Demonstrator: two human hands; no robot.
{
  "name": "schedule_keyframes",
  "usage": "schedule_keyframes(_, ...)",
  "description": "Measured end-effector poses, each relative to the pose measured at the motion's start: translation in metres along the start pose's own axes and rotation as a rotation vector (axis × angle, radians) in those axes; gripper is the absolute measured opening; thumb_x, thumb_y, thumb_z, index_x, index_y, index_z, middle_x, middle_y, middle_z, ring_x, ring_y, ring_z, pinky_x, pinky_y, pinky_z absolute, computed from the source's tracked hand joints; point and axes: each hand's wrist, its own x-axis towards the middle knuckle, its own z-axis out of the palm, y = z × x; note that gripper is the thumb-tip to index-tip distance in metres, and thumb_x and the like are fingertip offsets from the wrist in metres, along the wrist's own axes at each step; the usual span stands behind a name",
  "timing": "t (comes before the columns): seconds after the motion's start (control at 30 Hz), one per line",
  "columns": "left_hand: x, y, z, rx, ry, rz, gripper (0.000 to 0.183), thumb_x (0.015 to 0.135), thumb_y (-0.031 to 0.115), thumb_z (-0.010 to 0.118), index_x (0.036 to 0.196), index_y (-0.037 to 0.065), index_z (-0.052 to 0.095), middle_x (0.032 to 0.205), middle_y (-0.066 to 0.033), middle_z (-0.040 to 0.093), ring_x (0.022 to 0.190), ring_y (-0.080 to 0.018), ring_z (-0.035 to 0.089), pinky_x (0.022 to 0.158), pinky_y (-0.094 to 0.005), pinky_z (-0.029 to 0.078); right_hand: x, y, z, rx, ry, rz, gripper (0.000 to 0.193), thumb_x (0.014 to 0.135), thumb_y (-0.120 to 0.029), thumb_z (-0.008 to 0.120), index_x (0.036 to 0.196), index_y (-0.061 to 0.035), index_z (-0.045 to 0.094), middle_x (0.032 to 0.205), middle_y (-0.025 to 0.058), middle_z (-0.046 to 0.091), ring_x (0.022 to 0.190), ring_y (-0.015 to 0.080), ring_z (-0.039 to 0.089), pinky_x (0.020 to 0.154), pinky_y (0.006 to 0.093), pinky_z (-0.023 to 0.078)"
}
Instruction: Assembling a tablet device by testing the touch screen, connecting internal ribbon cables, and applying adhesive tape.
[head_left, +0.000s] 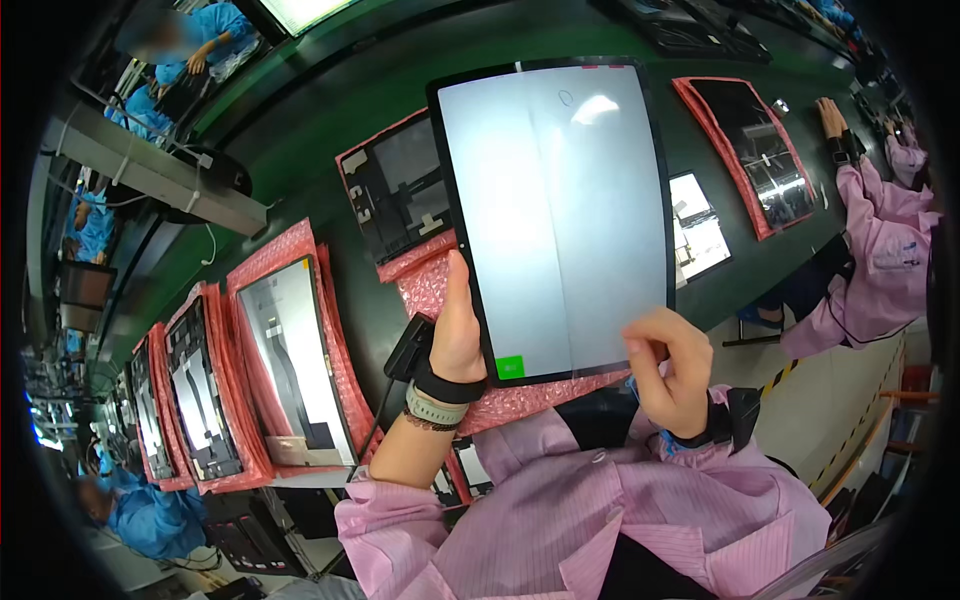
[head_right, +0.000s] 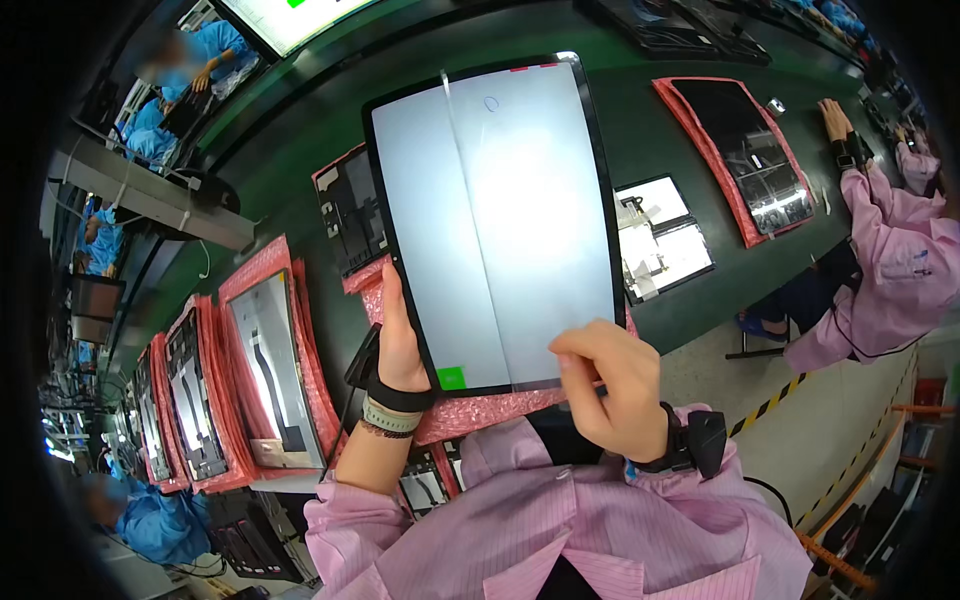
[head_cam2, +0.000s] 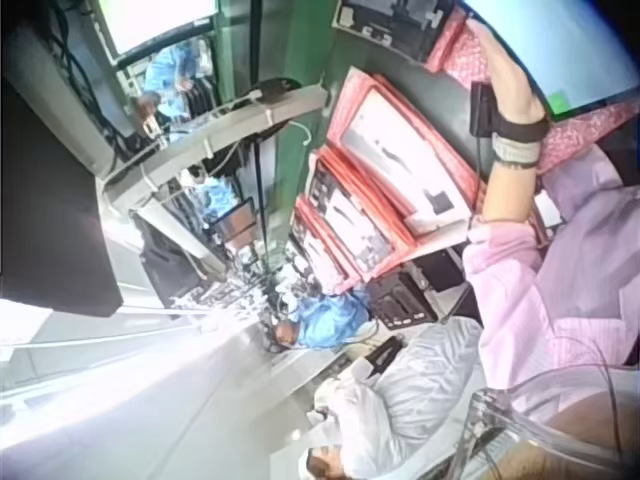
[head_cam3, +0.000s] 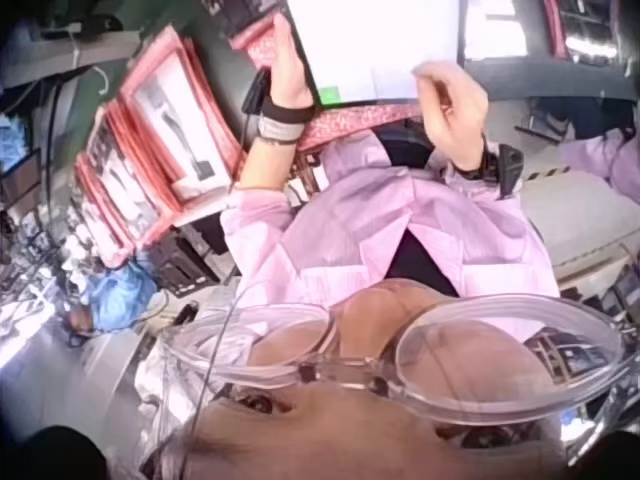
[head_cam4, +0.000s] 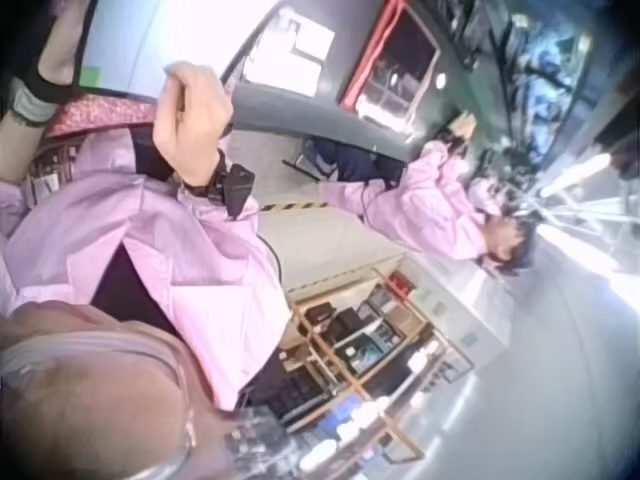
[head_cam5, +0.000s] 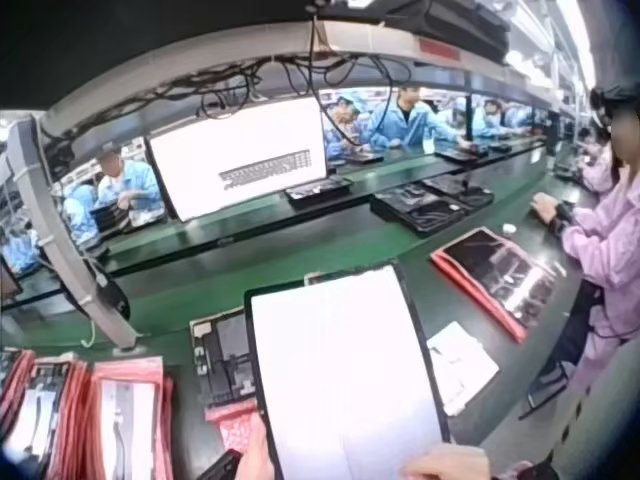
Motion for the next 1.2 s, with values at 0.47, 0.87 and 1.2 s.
schedule_keyframes(0.47,-0.012,-0.004,0.004,0.164,0.069,0.089,0.059,0.094,0.051,0.024,0.128,0.006,0.039,0.116,-0.0057,0.053,0.103,-0.0178,0.053,0.087,-0.0313,0.043,-0.039,0.027,-0.006,-0.019,0.275,-0.108,0.014,0.070,0.009,0.055,0.082,0.0016,0.056,0.061,0.0077,0.051,0.053,0.0180,0.042,0.049,0.0278,0.031)
schedule_keyframes(0.87,-0.010,0.002,0.006,0.120,0.039,0.036,0.058,0.094,0.051,0.026,0.126,0.005,0.043,0.114,-0.0062,0.055,0.099,-0.0183,0.056,0.083,-0.0307,0.046,-0.048,0.035,-0.006,0.090,0.336,-0.176,0.015,0.076,-0.002,0.051,0.091,0.0032,0.053,0.066,0.0107,0.054,0.060,0.0186,0.046,0.055,0.0294,0.035)
schedule_keyframes(1.2,-0.005,-0.004,-0.005,-0.092,0.032,-0.026,0.059,0.093,0.053,0.026,0.127,0.007,0.042,0.116,-0.0076,0.054,0.101,-0.0214,0.056,0.084,-0.0342,0.047,-0.019,0.031,-0.002,0.413,0.287,0.131,0.052,0.092,-0.026,0.039,0.132,0.0056,0.029,0.128,0.0188,0.038,0.113,0.0253,0.042,0.094,0.0363,0.033)
